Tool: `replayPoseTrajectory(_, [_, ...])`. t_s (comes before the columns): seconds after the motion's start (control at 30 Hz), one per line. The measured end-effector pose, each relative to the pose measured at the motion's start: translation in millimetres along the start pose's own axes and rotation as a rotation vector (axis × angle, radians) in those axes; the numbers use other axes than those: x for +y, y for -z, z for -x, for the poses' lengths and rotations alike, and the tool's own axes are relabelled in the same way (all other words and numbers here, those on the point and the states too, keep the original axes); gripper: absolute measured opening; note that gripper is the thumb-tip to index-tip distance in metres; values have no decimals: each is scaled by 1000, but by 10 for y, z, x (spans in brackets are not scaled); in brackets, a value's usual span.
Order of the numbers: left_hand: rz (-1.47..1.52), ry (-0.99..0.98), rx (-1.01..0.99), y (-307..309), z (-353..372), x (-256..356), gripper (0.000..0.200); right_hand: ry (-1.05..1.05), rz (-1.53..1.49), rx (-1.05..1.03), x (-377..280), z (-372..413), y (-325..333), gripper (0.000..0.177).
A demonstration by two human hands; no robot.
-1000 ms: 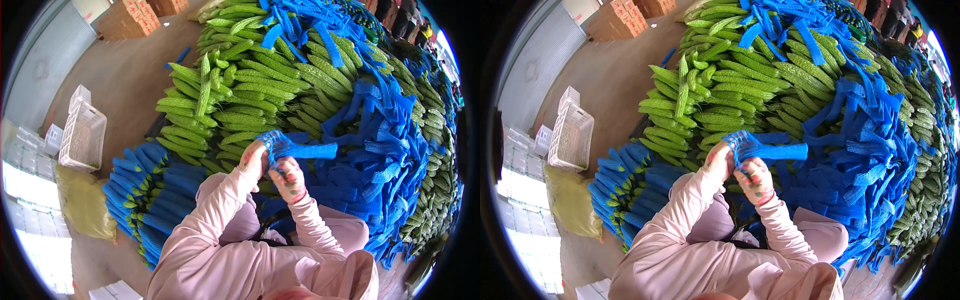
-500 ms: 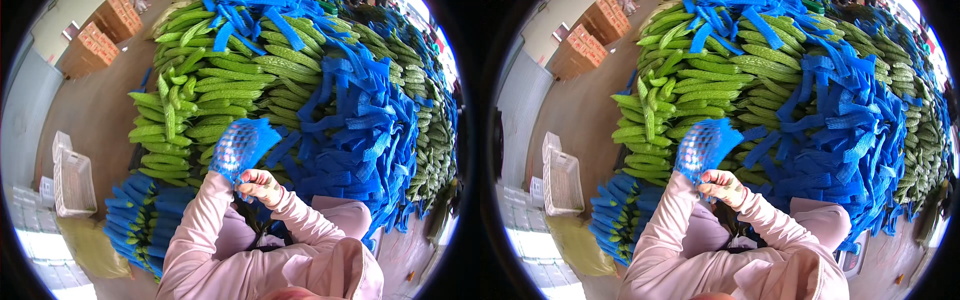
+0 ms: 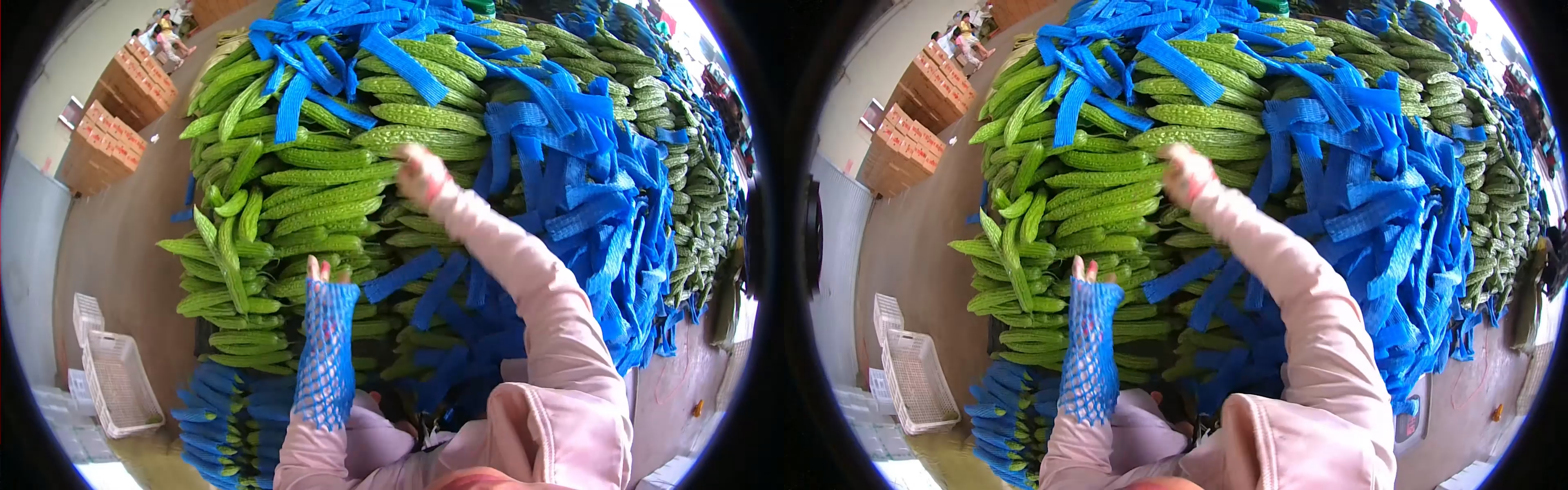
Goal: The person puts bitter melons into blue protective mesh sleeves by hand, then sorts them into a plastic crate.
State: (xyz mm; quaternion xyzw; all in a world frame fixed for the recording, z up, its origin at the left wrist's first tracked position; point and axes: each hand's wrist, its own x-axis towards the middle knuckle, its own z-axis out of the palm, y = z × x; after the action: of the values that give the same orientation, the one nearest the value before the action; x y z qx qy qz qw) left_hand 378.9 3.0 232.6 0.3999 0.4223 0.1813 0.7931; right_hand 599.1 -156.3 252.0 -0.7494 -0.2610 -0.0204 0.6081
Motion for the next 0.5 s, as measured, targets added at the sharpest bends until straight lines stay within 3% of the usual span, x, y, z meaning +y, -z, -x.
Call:
replayPoseTrajectory(0.03, [-36, 99, 40, -55, 11, 53, 75, 244, 552, 167, 190, -397, 201, 45])
replayPoseTrajectory(0.07, [-73, 195, 78, -119, 19, 110, 78, 140, 779, 187, 475, -699, 390, 66])
replayPoseTrajectory(0.13, [-145, 136, 129, -40, -266, -121, 81, -1, 1280, 239, 1003, -1063, 564, 83])
replayPoseTrajectory(0.23, [-309, 135, 21, 114, -201, -137, 80, -169, 1362, -16, 850, -1057, 662, 87])
replayPoseTrajectory(0.27, [-359, 142, -19, 143, -139, -146, 80, -110, 1444, 80, 862, -1025, 623, 85])
replayPoseTrajectory(0.33, [-457, 156, -106, 122, 21, -151, 79, -68, 1381, 43, 723, -812, 708, 68])
replayPoseTrajectory(0.37, [-444, 106, -104, -8, 163, -102, 76, -56, 1287, 71, 752, -736, 737, 50])
replayPoseTrajectory(0.4, [-444, 103, -101, -8, 184, -105, 76, -54, 1284, 71, 768, -637, 740, 50])
replayPoseTrajectory(0.47, [-380, 103, -172, -72, 245, -15, 76, 34, 938, 247, 726, -398, 720, 47])
replayPoseTrajectory(0.5, [-473, 13, -277, -76, 408, 15, 83, 134, 837, 181, 692, -218, 731, 49])
